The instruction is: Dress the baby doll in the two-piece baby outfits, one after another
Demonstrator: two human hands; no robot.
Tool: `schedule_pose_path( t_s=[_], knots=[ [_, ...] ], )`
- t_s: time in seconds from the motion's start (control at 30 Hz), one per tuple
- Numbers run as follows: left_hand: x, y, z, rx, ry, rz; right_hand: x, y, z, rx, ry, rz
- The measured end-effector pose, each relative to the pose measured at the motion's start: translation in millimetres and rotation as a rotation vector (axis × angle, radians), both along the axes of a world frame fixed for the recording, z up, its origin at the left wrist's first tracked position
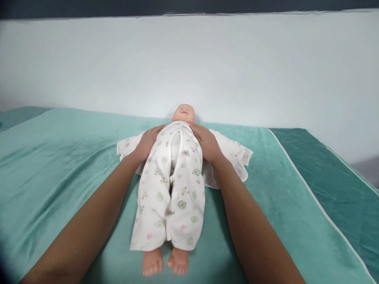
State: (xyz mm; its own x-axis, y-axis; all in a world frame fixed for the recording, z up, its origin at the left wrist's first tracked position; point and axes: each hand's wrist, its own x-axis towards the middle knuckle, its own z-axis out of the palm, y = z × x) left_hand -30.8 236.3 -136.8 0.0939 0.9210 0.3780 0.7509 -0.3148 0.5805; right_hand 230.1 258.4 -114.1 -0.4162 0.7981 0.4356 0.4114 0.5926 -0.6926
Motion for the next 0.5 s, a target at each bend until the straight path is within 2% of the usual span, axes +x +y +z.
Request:
schedule_pose_path(
  t_s=[0.1,0.23,0.3,0.37,0.43,0.5],
  knots=[
    [-4.0,-13.4,-6.5,0.031,0.157,-0.031,1.5,-14.7,-10.3,0.046,0.087,-0.09],
    [-8.3,-31.5,-10.6,0.043,0.229,-0.067,1.5,-37.8,-19.1,0.027,0.166,-0.364],
    [-7.9,-38.4,-9.3,0.079,0.22,-0.075,2.9,-46.9,-19.9,-0.095,0.159,-0.448],
    [-4.5,-44.1,-6.1,0.118,0.197,-0.051,5.6,-52.7,-19.4,-0.263,0.157,-0.46],
    [1.5,-49.8,-2.1,0.141,0.151,0.021,8.9,-55.4,-18.7,-0.408,0.182,-0.454],
    [9.0,-56.1,1.8,0.125,0.055,0.123,11.9,-56.5,-17.9,-0.487,0.219,-0.441]
  ],
)
